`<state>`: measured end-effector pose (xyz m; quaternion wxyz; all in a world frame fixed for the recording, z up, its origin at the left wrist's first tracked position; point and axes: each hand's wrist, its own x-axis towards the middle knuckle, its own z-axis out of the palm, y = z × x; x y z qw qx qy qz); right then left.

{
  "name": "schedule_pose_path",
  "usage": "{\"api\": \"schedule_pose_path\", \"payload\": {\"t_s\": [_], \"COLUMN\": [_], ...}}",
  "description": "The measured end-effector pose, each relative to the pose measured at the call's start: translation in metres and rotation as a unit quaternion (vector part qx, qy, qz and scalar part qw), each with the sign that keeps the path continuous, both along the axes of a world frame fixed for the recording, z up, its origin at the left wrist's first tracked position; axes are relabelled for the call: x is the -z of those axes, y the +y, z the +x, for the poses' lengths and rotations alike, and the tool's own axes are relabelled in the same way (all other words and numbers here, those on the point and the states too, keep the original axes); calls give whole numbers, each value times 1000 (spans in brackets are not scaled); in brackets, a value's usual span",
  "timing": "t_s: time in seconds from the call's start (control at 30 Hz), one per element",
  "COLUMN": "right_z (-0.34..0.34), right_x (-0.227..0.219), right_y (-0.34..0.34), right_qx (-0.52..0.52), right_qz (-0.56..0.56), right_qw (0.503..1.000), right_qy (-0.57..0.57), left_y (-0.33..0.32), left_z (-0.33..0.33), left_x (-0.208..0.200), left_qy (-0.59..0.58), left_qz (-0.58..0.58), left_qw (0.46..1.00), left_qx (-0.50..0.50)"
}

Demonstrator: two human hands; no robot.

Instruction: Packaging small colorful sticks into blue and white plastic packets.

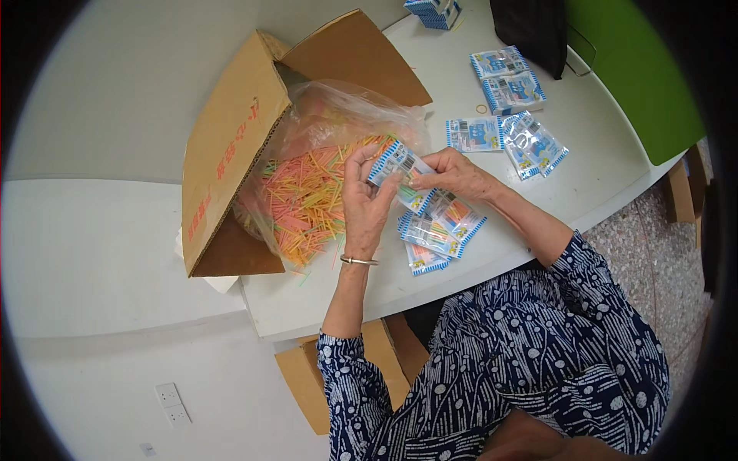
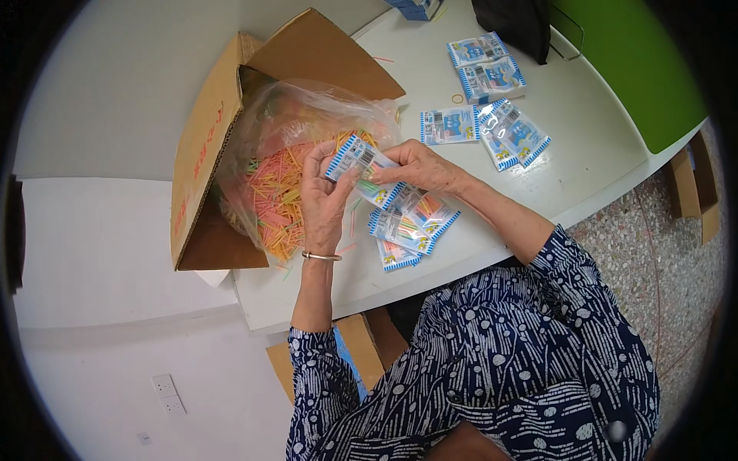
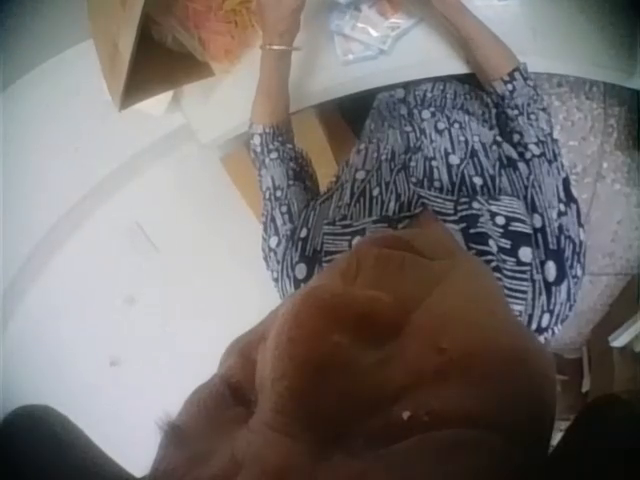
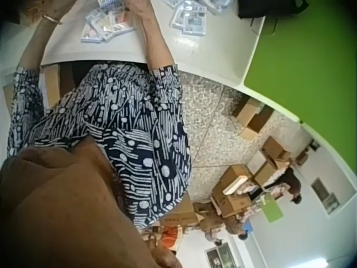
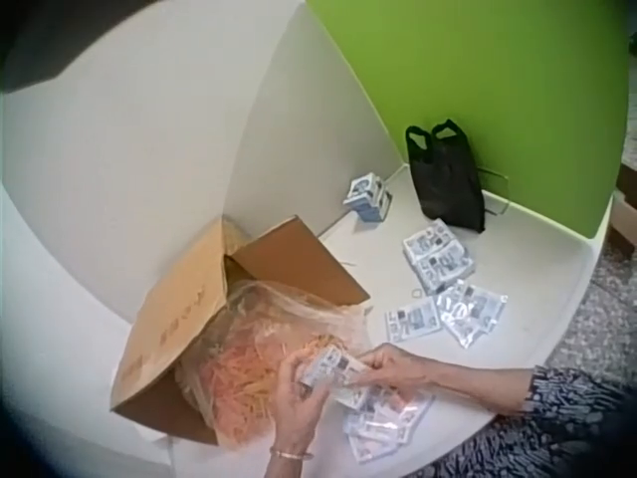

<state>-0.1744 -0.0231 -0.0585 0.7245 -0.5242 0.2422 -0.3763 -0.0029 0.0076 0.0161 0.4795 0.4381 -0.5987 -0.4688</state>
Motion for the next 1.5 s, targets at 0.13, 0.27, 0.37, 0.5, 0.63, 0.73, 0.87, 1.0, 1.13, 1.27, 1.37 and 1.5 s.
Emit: {"api": "schedule_pose_path", "payload": {"t_s": [0.13, 0.27, 0.37, 0.5, 0.63, 0.73, 0.87, 1.0, 1.13, 1.27, 1.37, 1.5], "right_z": [1, -1, -7, -4, -8, -8, -10, -13, -11, -10, -11, -11], "right_x": [-10, -8, -5, -9, -6, -7, -11, -7, -14, -15, -18, -18], "right_y": [5, 4, 0, 2, -1, -2, -1, -4, -2, 1, 1, 0], "right_qx": [-11, -51, -68, -72, -91, -92, -89, -67, -41, -54, -49, -57], "right_qz": [4, 16, -17, -25, 23, 37, 27, 3, -24, 9, -1, -27], "right_qw": [1000, 999, 997, 997, 996, 995, 996, 998, 997, 998, 998, 995], "right_qy": [-28, 2, 41, 18, 8, 1, 4, 11, 58, 38, 48, 74], "left_y": [-2, 0, 2, -3, -4, -5, -1, 4, 8, 11, 11, 13], "left_z": [0, -2, -9, -6, -12, -15, -20, -19, -4, -4, -4, -1], "left_x": [8, 7, -1, 15, 17, 20, 14, 3, 11, 13, 10, 13], "left_qy": [-29, -42, -29, -73, -88, -82, -76, 0, 22, -34, -29, -19], "left_qz": [24, 4, 46, 4, -16, -16, -9, 21, 70, 29, 45, 64], "left_qw": [999, 999, 998, 997, 995, 996, 996, 1000, 997, 998, 998, 998], "left_qx": [-4, -21, -12, -32, -44, -45, -41, 4, -20, -35, -21, -20]}}
